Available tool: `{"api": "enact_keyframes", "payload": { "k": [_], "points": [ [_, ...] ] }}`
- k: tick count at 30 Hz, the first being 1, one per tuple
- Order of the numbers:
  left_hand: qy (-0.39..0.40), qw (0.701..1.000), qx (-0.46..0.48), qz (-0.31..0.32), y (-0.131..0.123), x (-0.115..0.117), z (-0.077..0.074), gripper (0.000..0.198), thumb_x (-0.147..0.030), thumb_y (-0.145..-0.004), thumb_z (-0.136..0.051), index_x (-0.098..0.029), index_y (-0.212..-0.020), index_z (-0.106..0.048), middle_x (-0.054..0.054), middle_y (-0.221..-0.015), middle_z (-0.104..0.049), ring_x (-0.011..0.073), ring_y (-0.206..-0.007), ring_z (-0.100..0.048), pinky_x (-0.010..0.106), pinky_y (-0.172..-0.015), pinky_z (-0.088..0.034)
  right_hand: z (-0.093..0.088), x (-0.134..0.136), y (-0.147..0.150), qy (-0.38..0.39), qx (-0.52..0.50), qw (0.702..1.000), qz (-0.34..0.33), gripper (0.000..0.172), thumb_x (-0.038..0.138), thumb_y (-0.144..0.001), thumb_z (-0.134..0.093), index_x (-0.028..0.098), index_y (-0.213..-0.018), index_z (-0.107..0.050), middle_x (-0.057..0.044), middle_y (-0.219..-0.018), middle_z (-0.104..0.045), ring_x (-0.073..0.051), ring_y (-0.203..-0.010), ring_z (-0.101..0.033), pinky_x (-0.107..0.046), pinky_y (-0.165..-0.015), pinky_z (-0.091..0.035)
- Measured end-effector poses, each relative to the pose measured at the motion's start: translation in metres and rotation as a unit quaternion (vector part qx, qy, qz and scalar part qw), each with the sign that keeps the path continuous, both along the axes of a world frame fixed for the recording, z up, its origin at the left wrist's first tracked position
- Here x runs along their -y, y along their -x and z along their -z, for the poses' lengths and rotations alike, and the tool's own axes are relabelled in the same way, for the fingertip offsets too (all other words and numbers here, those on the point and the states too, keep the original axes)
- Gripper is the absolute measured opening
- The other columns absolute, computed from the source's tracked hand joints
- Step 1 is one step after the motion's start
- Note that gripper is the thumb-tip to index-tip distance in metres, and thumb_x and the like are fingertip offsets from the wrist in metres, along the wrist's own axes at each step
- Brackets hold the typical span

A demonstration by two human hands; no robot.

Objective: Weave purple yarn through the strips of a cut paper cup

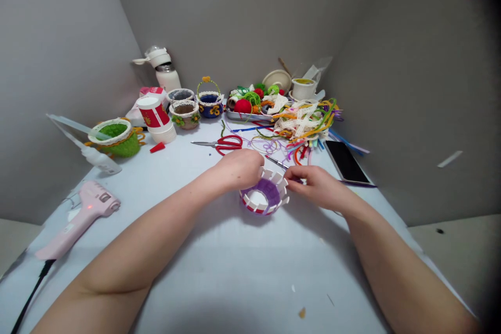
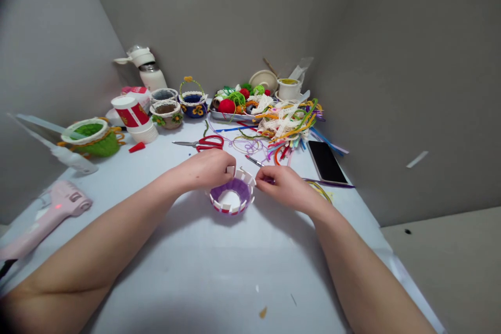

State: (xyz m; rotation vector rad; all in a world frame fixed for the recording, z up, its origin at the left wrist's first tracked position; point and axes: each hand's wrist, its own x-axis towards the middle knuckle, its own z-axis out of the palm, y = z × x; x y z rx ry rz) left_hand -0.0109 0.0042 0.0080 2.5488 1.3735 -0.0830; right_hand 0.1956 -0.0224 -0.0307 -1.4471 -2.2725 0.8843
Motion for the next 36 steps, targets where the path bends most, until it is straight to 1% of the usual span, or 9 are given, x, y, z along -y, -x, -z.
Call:
{"api": "enact_keyframes", "payload": {
  "k": [3, 5, 9, 12, 17, 20, 25, 30, 36],
  "points": [
    [0.011, 1.000, -0.015, 0.010, 0.003, 0.001, -0.003, 0.023, -0.020, -0.073, -0.044, -0.020, -0.077, -0.066, 0.007, -0.078, -0.067, 0.0187, -0.069, -0.057, 0.027, -0.057, -0.038, 0.017, -0.004, 0.008, 0.003, 0.010, 1.000, -0.024, 0.015, 0.021, -0.078, -0.049, 0.017, -0.071, -0.061, 0.000, -0.066, -0.060, -0.014, -0.063, -0.051, -0.022, -0.055, -0.036],
    [0.011, 1.000, -0.004, 0.019, 0.003, 0.002, -0.003, 0.022, -0.023, -0.073, -0.046, -0.020, -0.082, -0.066, 0.007, -0.082, -0.068, 0.0186, -0.072, -0.058, 0.027, -0.059, -0.039, 0.024, -0.005, 0.013, -0.005, -0.005, 1.000, -0.027, 0.015, 0.022, -0.080, -0.049, 0.017, -0.072, -0.061, 0.000, -0.067, -0.061, -0.014, -0.064, -0.051, -0.022, -0.056, -0.036],
    [0.008, 0.999, 0.036, 0.032, 0.001, 0.001, 0.000, 0.023, -0.028, -0.072, -0.051, -0.021, -0.089, -0.066, 0.006, -0.088, -0.068, 0.0179, -0.076, -0.059, 0.025, -0.059, -0.038, 0.030, -0.004, 0.019, -0.025, -0.040, 0.999, -0.011, 0.021, 0.030, -0.085, -0.048, 0.016, -0.076, -0.061, 0.000, -0.069, -0.060, -0.014, -0.067, -0.052, -0.022, -0.057, -0.036],
    [0.006, 0.999, 0.038, 0.035, -0.003, -0.001, 0.006, 0.020, -0.028, -0.073, -0.050, -0.020, -0.080, -0.067, 0.006, -0.080, -0.068, 0.0173, -0.070, -0.058, 0.025, -0.055, -0.037, 0.030, -0.004, 0.022, -0.030, -0.048, 0.998, -0.009, 0.022, 0.032, -0.086, -0.048, 0.016, -0.076, -0.061, 0.000, -0.070, -0.061, -0.014, -0.067, -0.052, -0.022, -0.058, -0.036],
    [-0.015, 0.998, 0.043, 0.035, -0.004, -0.004, 0.011, 0.019, -0.024, -0.072, -0.048, -0.019, -0.073, -0.067, 0.006, -0.071, -0.066, 0.0174, -0.064, -0.057, 0.026, -0.052, -0.034, 0.021, -0.007, 0.014, -0.028, -0.037, 0.999, -0.006, 0.021, 0.030, -0.086, -0.049, 0.017, -0.079, -0.063, -0.001, -0.072, -0.063, -0.014, -0.068, -0.054, -0.023, -0.060, -0.039],
    [-0.025, 0.998, 0.047, 0.028, -0.002, -0.005, 0.013, 0.020, -0.024, -0.073, -0.048, -0.019, -0.074, -0.067, 0.007, -0.070, -0.066, 0.0179, -0.066, -0.058, 0.026, -0.054, -0.036, 0.010, -0.009, 0.002, -0.030, -0.037, 0.999, 0.010, 0.021, 0.033, -0.086, -0.050, 0.018, -0.082, -0.065, -0.001, -0.077, -0.065, -0.015, -0.071, -0.055, -0.024, -0.064, -0.040],
    [-0.029, 0.999, 0.033, 0.023, -0.003, -0.006, 0.013, 0.022, -0.024, -0.075, -0.047, -0.018, -0.076, -0.068, 0.008, -0.073, -0.067, 0.0193, -0.069, -0.060, 0.027, -0.058, -0.039, -0.006, -0.006, -0.011, -0.026, -0.042, 0.998, 0.038, 0.024, 0.038, -0.084, -0.055, 0.017, -0.078, -0.063, -0.001, -0.072, -0.062, -0.014, -0.068, -0.051, -0.023, -0.061, -0.039],
    [-0.018, 1.000, 0.023, 0.012, -0.004, -0.006, 0.012, 0.024, -0.026, -0.077, -0.046, -0.018, -0.079, -0.068, 0.010, -0.077, -0.068, 0.0210, -0.073, -0.061, 0.028, -0.060, -0.042, -0.015, 0.004, -0.006, -0.051, -0.077, 0.993, 0.070, 0.028, 0.042, -0.083, -0.056, 0.016, -0.074, -0.062, -0.002, -0.068, -0.060, -0.014, -0.065, -0.051, -0.024, -0.059, -0.039],
    [-0.024, 0.999, 0.022, 0.010, -0.005, -0.003, 0.013, 0.024, -0.027, -0.077, -0.047, -0.017, -0.083, -0.068, 0.010, -0.081, -0.069, 0.0214, -0.077, -0.062, 0.027, -0.060, -0.042, -0.017, 0.014, 0.005, -0.086, -0.106, 0.987, 0.084, 0.024, 0.039, -0.084, -0.057, 0.017, -0.076, -0.064, -0.001, -0.071, -0.063, -0.014, -0.067, -0.054, -0.024, -0.061, -0.041]
  ]
}}
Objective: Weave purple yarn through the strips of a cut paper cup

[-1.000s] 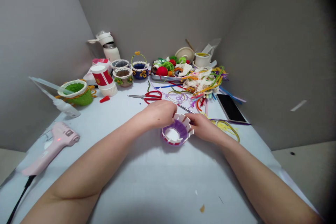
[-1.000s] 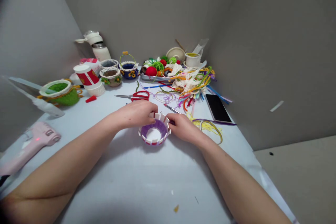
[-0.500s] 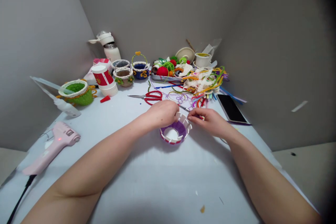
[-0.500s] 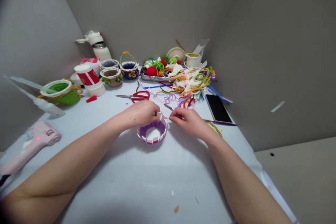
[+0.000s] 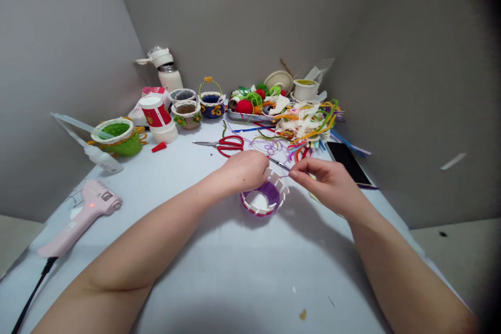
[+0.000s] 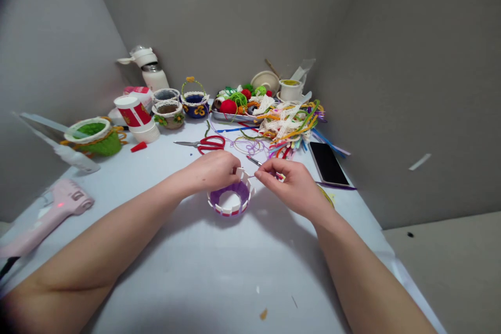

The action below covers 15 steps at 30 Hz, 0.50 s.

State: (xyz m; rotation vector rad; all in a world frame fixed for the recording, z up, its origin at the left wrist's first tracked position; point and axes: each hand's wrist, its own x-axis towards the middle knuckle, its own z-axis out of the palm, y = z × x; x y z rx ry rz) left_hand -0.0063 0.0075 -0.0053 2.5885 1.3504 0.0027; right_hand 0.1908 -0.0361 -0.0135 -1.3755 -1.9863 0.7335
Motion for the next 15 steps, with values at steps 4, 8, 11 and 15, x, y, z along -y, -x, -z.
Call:
{"api": "enact_keyframes", "payload": {
  "k": [4, 8, 11, 15],
  "points": [
    [-0.006, 1.000, -0.003, -0.002, 0.000, 0.001, 0.000, 0.026, -0.029, -0.079, -0.045, -0.016, -0.084, -0.068, 0.011, -0.080, -0.068, 0.0217, -0.077, -0.062, 0.027, -0.060, -0.042, 0.002, 0.003, 0.010, -0.009, -0.016, 1.000, 0.004, 0.023, 0.038, -0.083, -0.059, 0.017, -0.076, -0.066, -0.002, -0.072, -0.065, -0.014, -0.067, -0.057, -0.024, -0.062, -0.043],
    [-0.012, 1.000, -0.002, -0.001, -0.001, 0.002, -0.001, 0.028, -0.031, -0.080, -0.043, -0.016, -0.081, -0.068, 0.011, -0.074, -0.067, 0.0217, -0.073, -0.062, 0.027, -0.057, -0.040, 0.003, 0.005, 0.018, 0.010, -0.018, 1.000, -0.015, 0.023, 0.037, -0.084, -0.057, 0.017, -0.078, -0.067, -0.003, -0.073, -0.067, -0.015, -0.068, -0.059, -0.024, -0.063, -0.044],
    [-0.007, 1.000, -0.002, -0.004, -0.001, 0.002, -0.001, 0.029, -0.031, -0.081, -0.043, -0.016, -0.081, -0.068, 0.011, -0.074, -0.067, 0.0215, -0.072, -0.062, 0.027, -0.056, -0.040, 0.001, 0.007, 0.019, 0.019, 0.003, 0.999, -0.039, 0.021, 0.034, -0.085, -0.055, 0.018, -0.079, -0.067, -0.002, -0.074, -0.068, -0.015, -0.068, -0.059, -0.024, -0.063, -0.044],
    [-0.008, 1.000, -0.003, 0.003, 0.000, 0.001, -0.001, 0.026, -0.028, -0.079, -0.044, -0.016, -0.081, -0.068, 0.011, -0.075, -0.068, 0.0214, -0.073, -0.062, 0.027, -0.057, -0.040, -0.003, 0.008, 0.009, 0.009, 0.052, 0.996, -0.065, 0.022, 0.035, -0.087, -0.053, 0.019, -0.081, -0.067, -0.002, -0.075, -0.068, -0.014, -0.067, -0.058, -0.024, -0.060, -0.043]
  ]
}}
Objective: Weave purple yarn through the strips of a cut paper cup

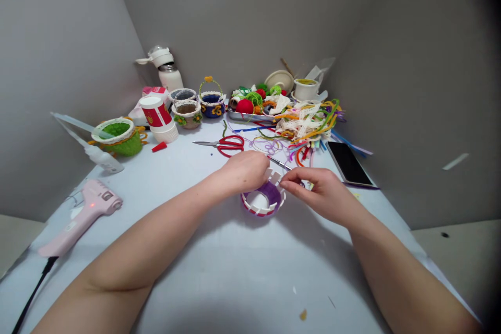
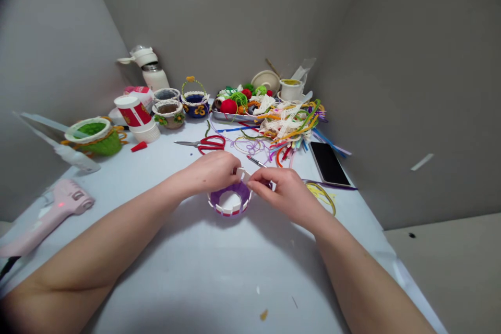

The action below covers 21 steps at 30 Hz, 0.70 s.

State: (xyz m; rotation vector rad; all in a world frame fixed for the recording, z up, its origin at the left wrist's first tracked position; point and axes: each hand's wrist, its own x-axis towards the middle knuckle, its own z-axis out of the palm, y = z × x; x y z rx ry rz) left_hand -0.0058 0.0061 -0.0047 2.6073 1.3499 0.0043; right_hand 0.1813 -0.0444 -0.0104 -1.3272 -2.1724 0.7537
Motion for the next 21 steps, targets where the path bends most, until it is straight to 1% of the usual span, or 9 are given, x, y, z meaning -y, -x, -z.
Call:
{"api": "enact_keyframes", "payload": {
  "k": [4, 6, 8, 11, 14, 17, 21],
  "points": [
    [0.005, 1.000, -0.004, -0.001, 0.001, -0.002, 0.000, 0.022, -0.026, -0.076, -0.048, -0.018, -0.080, -0.068, 0.010, -0.077, -0.068, 0.0212, -0.074, -0.062, 0.027, -0.059, -0.041, -0.006, -0.003, -0.016, -0.020, 0.027, 0.999, 0.005, 0.024, 0.038, -0.087, -0.053, 0.020, -0.080, -0.067, -0.003, -0.073, -0.067, -0.015, -0.066, -0.056, -0.024, -0.059, -0.042],
    [0.006, 1.000, -0.004, -0.001, 0.002, -0.003, 0.000, 0.020, -0.025, -0.075, -0.049, -0.018, -0.079, -0.067, 0.009, -0.077, -0.068, 0.0210, -0.074, -0.062, 0.027, -0.059, -0.042, -0.007, -0.006, -0.022, -0.011, 0.044, 0.999, 0.002, 0.025, 0.038, -0.086, -0.053, 0.019, -0.078, -0.066, -0.002, -0.070, -0.066, -0.014, -0.063, -0.054, -0.024, -0.058, -0.041],
    [0.007, 1.000, -0.003, -0.003, 0.003, -0.003, 0.000, 0.020, -0.024, -0.075, -0.049, -0.018, -0.078, -0.067, 0.009, -0.076, -0.068, 0.0204, -0.073, -0.061, 0.027, -0.060, -0.041, -0.004, -0.011, -0.025, 0.012, 0.066, 0.998, -0.007, 0.025, 0.038, -0.086, -0.053, 0.019, -0.077, -0.066, -0.002, -0.068, -0.064, -0.013, -0.061, -0.052, -0.023, -0.056, -0.039],
    [0.011, 1.000, 0.002, -0.003, 0.004, -0.003, -0.001, 0.019, -0.023, -0.075, -0.048, -0.018, -0.078, -0.067, 0.008, -0.076, -0.067, 0.0195, -0.071, -0.061, 0.027, -0.059, -0.041, 0.008, -0.018, -0.025, 0.047, 0.105, 0.993, -0.034, 0.024, 0.035, -0.085, -0.052, 0.019, -0.074, -0.065, 0.000, -0.062, -0.060, -0.012, -0.057, -0.049, -0.022, -0.052, -0.036],
    [0.013, 1.000, -0.004, -0.002, 0.005, -0.001, -0.003, 0.020, -0.022, -0.076, -0.047, -0.018, -0.077, -0.066, 0.009, -0.076, -0.067, 0.0190, -0.068, -0.059, 0.027, -0.058, -0.040, 0.024, -0.022, -0.018, 0.047, 0.132, 0.987, -0.075, 0.020, 0.027, -0.083, -0.051, 0.018, -0.068, -0.062, 0.000, -0.060, -0.059, -0.012, -0.054, -0.048, -0.022, -0.050, -0.033],
    [0.023, 1.000, -0.017, 0.004, 0.007, 0.002, -0.009, 0.021, -0.021, -0.076, -0.045, -0.018, -0.078, -0.066, 0.008, -0.078, -0.068, 0.0184, -0.069, -0.059, 0.027, -0.059, -0.040, 0.035, -0.024, -0.009, 0.023, 0.126, 0.989, -0.072, 0.016, 0.016, -0.080, -0.050, 0.018, -0.068, -0.060, -0.001, -0.064, -0.060, -0.013, -0.057, -0.050, -0.022, -0.053, -0.032],
    [0.035, 0.999, -0.025, 0.009, 0.011, 0.003, -0.020, 0.022, -0.021, -0.077, -0.045, -0.018, -0.081, -0.066, 0.008, -0.081, -0.068, 0.0175, -0.071, -0.059, 0.026, -0.059, -0.040, 0.043, -0.027, 0.001, -0.056, 0.117, 0.990, -0.061, 0.014, 0.012, -0.080, -0.050, 0.017, -0.070, -0.059, -0.004, -0.078, -0.061, -0.015, -0.071, -0.053, -0.025, -0.063, -0.036]
  ]
}}
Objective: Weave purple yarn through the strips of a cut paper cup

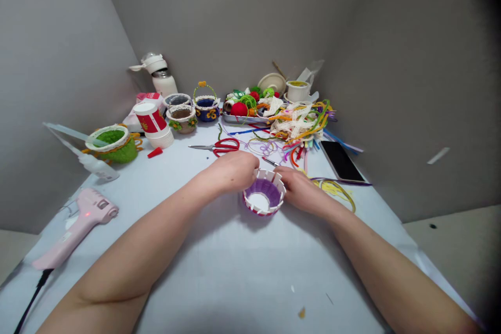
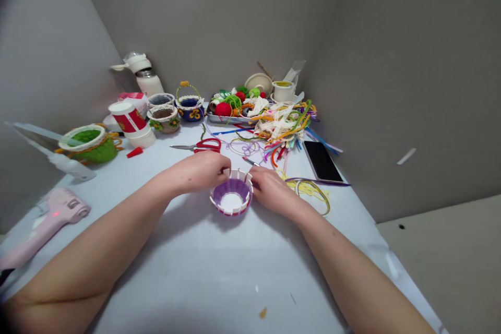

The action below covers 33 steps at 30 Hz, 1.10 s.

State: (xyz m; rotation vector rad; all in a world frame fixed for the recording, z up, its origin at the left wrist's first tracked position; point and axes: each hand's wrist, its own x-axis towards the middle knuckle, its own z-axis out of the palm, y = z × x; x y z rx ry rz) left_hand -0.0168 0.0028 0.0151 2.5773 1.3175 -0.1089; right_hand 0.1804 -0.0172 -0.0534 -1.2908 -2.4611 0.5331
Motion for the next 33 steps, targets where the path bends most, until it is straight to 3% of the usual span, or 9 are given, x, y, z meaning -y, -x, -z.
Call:
{"api": "enact_keyframes", "payload": {
  "k": [4, 7, 13, 17, 21, 25, 33],
  "points": [
    [0.012, 1.000, 0.014, -0.012, 0.006, -0.004, -0.005, 0.024, -0.032, -0.078, -0.049, -0.019, -0.086, -0.067, 0.007, -0.085, -0.069, 0.0171, -0.073, -0.059, 0.025, -0.059, -0.039, 0.007, -0.004, 0.004, -0.054, -0.008, 0.999, 0.005, 0.013, 0.015, -0.083, -0.051, 0.018, -0.076, -0.061, -0.006, -0.088, -0.063, -0.019, -0.084, -0.053, -0.029, -0.074, -0.036],
    [0.017, 0.998, 0.066, -0.006, 0.007, -0.009, -0.001, 0.028, -0.036, -0.076, -0.051, -0.020, -0.094, -0.066, 0.004, -0.093, -0.069, 0.0157, -0.078, -0.059, 0.023, -0.063, -0.039, 0.011, -0.004, 0.007, -0.062, -0.027, 0.998, 0.001, 0.014, 0.020, -0.087, -0.051, 0.019, -0.077, -0.060, -0.005, -0.083, -0.063, -0.019, -0.084, -0.052, -0.031, -0.078, -0.034],
    [0.025, 0.997, 0.075, 0.022, -0.001, -0.011, 0.011, 0.021, -0.026, -0.072, -0.054, -0.020, -0.088, -0.067, 0.003, -0.087, -0.069, 0.0146, -0.075, -0.058, 0.023, -0.059, -0.037, 0.017, -0.002, 0.011, -0.071, -0.046, 0.996, 0.005, 0.016, 0.021, -0.088, -0.050, 0.018, -0.075, -0.058, -0.004, -0.075, -0.061, -0.018, -0.077, -0.051, -0.030, -0.076, -0.034],
    [-0.010, 0.998, 0.055, 0.018, -0.004, -0.006, 0.006, 0.019, -0.022, -0.074, -0.051, -0.019, -0.083, -0.068, 0.005, -0.082, -0.069, 0.0158, -0.072, -0.058, 0.024, -0.058, -0.037, 0.017, -0.004, 0.012, -0.078, -0.057, 0.995, 0.008, 0.016, 0.023, -0.087, -0.051, 0.017, -0.074, -0.059, -0.005, -0.077, -0.063, -0.018, -0.079, -0.053, -0.030, -0.077, -0.035],
    [-0.040, 0.999, 0.005, -0.014, -0.001, -0.004, -0.001, 0.022, -0.019, -0.073, -0.049, -0.018, -0.085, -0.068, 0.007, -0.083, -0.069, 0.0181, -0.076, -0.060, 0.025, -0.060, -0.039, 0.012, -0.012, 0.013, -0.061, -0.095, 0.994, 0.012, 0.018, 0.024, -0.088, -0.050, 0.016, -0.078, -0.062, -0.005, -0.078, -0.064, -0.017, -0.077, -0.055, -0.027, -0.071, -0.037],
    [-0.050, 0.997, -0.031, -0.047, 0.010, -0.006, 0.002, 0.020, -0.020, -0.073, -0.048, -0.018, -0.080, -0.067, 0.009, -0.080, -0.068, 0.0186, -0.071, -0.060, 0.026, -0.059, -0.040, 0.007, -0.023, 0.019, -0.014, -0.087, 0.996, -0.011, 0.015, 0.020, -0.085, -0.052, 0.015, -0.080, -0.065, -0.005, -0.079, -0.066, -0.015, -0.073, -0.056, -0.024, -0.065, -0.037],
    [-0.015, 0.998, 0.012, -0.057, 0.022, -0.002, 0.002, 0.023, -0.019, -0.072, -0.051, -0.021, -0.089, -0.066, 0.005, -0.089, -0.069, 0.0178, -0.079, -0.060, 0.025, -0.063, -0.040, 0.016, -0.027, 0.029, 0.038, -0.137, 0.990, -0.016, 0.015, 0.021, -0.086, -0.050, 0.017, -0.080, -0.063, -0.001, -0.075, -0.065, -0.014, -0.069, -0.057, -0.022, -0.061, -0.038]
  ]
}}
